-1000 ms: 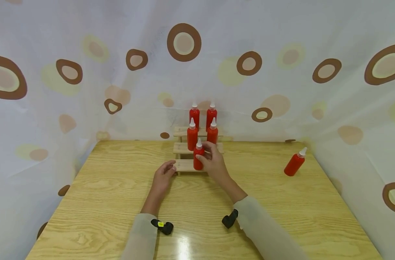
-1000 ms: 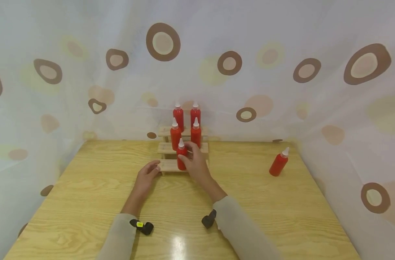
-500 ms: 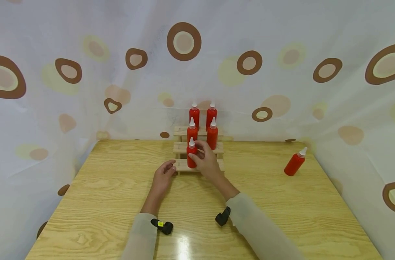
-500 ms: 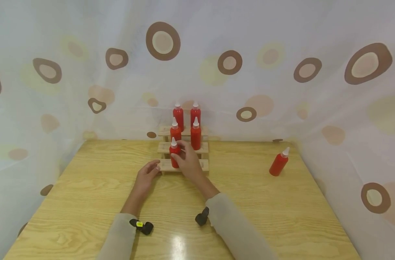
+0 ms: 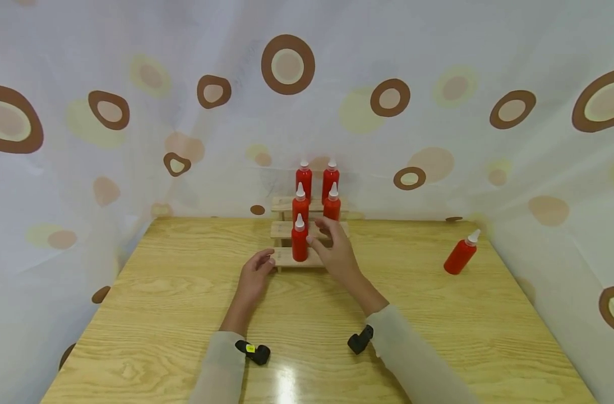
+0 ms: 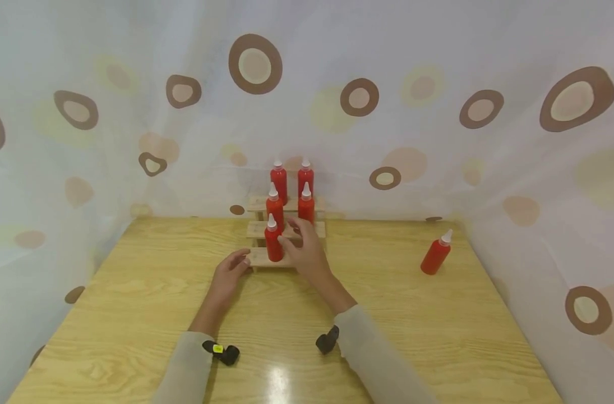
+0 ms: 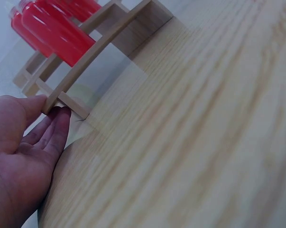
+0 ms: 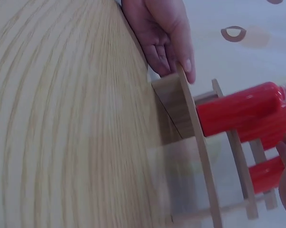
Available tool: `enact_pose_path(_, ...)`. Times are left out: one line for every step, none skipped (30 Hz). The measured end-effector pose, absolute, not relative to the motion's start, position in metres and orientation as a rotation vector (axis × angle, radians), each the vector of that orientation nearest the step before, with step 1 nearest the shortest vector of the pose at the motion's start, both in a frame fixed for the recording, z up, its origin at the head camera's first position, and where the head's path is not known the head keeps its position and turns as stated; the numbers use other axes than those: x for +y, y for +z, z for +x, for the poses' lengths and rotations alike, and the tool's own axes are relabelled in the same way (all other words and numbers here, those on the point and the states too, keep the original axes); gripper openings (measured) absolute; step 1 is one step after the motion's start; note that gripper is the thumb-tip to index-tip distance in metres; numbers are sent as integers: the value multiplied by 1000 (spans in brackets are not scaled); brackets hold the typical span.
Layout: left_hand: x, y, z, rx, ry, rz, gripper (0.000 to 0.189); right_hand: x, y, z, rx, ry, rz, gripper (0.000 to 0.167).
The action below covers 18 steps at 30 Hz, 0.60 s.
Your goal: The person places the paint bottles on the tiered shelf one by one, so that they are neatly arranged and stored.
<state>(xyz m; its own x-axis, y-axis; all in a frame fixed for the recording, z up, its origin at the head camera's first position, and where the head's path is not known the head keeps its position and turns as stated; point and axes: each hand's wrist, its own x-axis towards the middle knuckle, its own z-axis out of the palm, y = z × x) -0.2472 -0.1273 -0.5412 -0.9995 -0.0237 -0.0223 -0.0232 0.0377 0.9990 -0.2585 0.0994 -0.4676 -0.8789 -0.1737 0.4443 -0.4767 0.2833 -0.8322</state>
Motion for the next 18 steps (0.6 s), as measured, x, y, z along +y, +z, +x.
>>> enact_pose_path(-127,-541,-247,-2268,-2171,43,35,105,-466,-258,-2281,1612,589,53)
enact_pose_path(-127,-541,-248,-2268,-2172,43,35,111,-465,-257,-2282,1588,571,52)
enact_pose_path(-127,-541,-248,-2268,-2173,42,35,117,-463,-255,-2288,1567,549,51)
enact_pose_path(-126,-541,-248,-2269,-2169,48,35,123,-461,-253,-2297,1538,521,51)
enact_pose_path(-126,-541,-247,-2269,-2166,50,35,130,-459,-251,-2304,1512,496,52)
enact_pose_path(-126,-541,-247,-2270,-2162,58,35,137,-458,-249,-2308,1487,477,54)
enact_pose_path(-126,-541,-246,-2274,-2156,60,34,144,-456,-247,-2316,1458,449,54)
enact_pose_path(-126,-541,-246,-2275,-2154,66,33,151,-455,-245,-2323,1426,422,54)
enact_pose_path(-126,-541,-246,-2279,-2150,70,34,159,-454,-243,-2325,1404,407,53)
enact_pose_path(-126,-540,-246,-2282,-2147,72,34,167,-454,-241,-2328,1374,388,53)
enact_pose_path(-126,-541,-246,-2281,-2150,71,34,175,-453,-239,-2331,1356,370,53)
enact_pose_path(-126,-540,-246,-2284,-2153,74,34,184,-453,-238,-2336,1336,353,53)
enact_pose_path(-126,-540,-246,-2287,-2155,75,34,192,-453,-236,-2343,1318,332,52)
enact_pose_path(-126,-540,-246,-2287,-2159,77,35,201,-453,-234,-2346,1303,314,52)
enact_pose_path(-125,-539,-246,-2288,-2165,80,35,210,-454,-233,-2350,1291,294,52)
enact_pose_path(-125,-538,-245,-2285,-2173,83,36,219,-455,-232,-2352,1276,271,52)
enact_pose_path(-125,-536,-245,-2284,-2180,83,36,227,-456,-230,-2349,1265,248,53)
enact_pose_path(-124,-533,-244,-2285,-2186,85,36,236,-457,-229,-2343,1254,223,53)
